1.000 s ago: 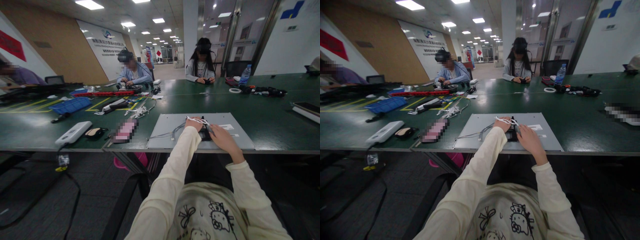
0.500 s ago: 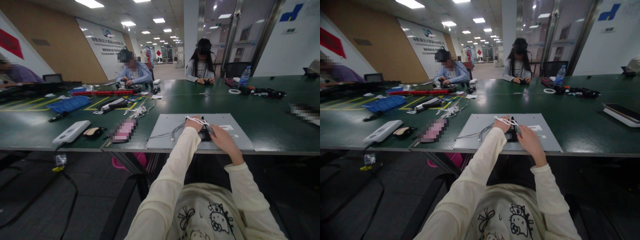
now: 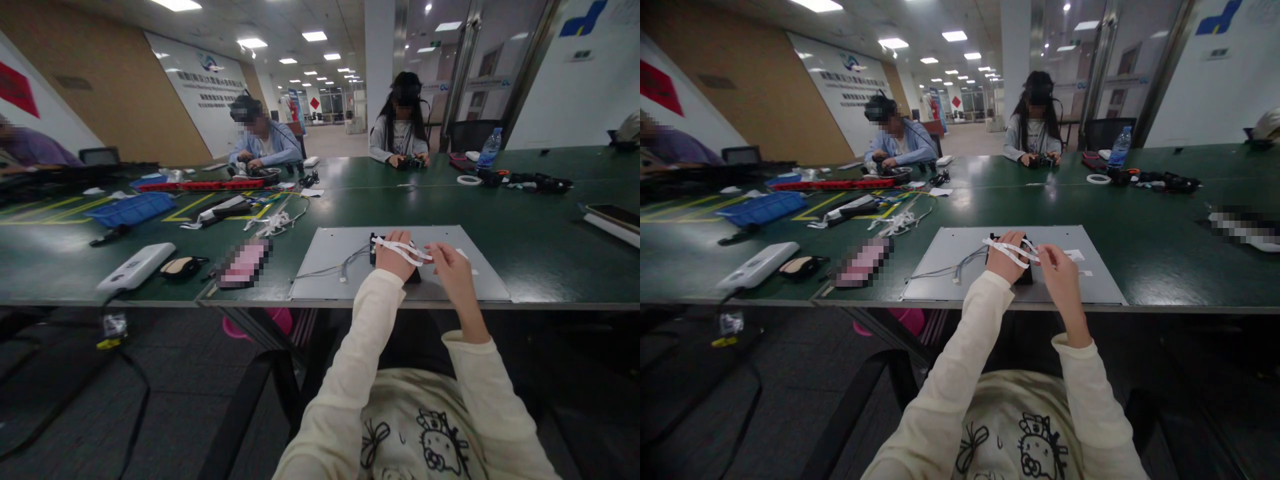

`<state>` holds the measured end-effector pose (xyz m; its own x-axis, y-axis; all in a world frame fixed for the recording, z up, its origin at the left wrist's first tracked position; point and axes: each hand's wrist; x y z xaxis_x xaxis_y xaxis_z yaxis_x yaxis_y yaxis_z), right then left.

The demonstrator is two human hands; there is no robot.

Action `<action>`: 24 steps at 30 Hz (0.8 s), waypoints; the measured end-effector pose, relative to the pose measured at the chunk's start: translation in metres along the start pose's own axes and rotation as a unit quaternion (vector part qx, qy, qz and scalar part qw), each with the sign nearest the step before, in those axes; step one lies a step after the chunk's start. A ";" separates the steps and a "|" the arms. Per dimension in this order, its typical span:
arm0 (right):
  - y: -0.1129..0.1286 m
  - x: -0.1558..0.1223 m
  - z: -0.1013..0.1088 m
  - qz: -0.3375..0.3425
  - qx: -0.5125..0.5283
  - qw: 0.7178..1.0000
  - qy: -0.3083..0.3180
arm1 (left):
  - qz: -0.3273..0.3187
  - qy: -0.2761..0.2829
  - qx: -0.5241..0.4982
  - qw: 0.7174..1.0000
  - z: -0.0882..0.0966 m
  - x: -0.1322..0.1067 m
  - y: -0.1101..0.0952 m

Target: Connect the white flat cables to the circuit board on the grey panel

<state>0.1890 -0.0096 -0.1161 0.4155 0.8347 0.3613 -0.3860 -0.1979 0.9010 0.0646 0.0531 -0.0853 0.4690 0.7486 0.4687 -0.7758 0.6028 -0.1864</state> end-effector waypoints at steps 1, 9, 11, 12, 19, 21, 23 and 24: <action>0.002 -0.001 -0.002 0.005 -0.011 1.000 0.006 | 0.008 -0.003 -0.003 1.000 -0.001 -0.003 -0.001; 0.005 -0.003 -0.001 0.015 0.056 0.998 -0.011 | 0.010 -0.014 0.014 1.000 -0.005 -0.013 0.009; 0.000 -0.001 0.004 0.006 0.062 0.998 -0.028 | 0.030 -0.018 -0.001 0.999 -0.003 -0.018 0.016; -0.004 0.000 0.008 0.001 0.057 0.998 -0.035 | 0.041 -0.022 -0.014 0.999 -0.002 -0.020 0.021; -0.023 0.001 0.022 0.014 -0.050 0.998 0.022 | 0.032 -0.068 -0.091 0.993 0.005 -0.042 0.037; -0.022 0.000 0.021 0.023 -0.088 0.995 0.031 | 0.017 -0.083 -0.093 0.992 0.006 -0.049 0.034; -0.022 -0.001 0.019 0.033 -0.125 0.991 0.031 | -0.005 -0.088 -0.099 0.991 0.005 -0.054 0.029; -0.022 -0.001 0.018 0.039 -0.144 0.988 0.028 | -0.014 -0.088 -0.103 0.991 0.005 -0.056 0.027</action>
<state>0.2115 -0.0151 -0.1320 0.3324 0.8516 0.4053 -0.6366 -0.1145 0.7627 0.0159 0.0263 -0.1123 0.3939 0.6816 0.6166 -0.6521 0.6800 -0.3351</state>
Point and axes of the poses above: each hand's wrist, its own x-axis towards the middle knuckle, its own z-axis out of the back of the hand, y = z × x
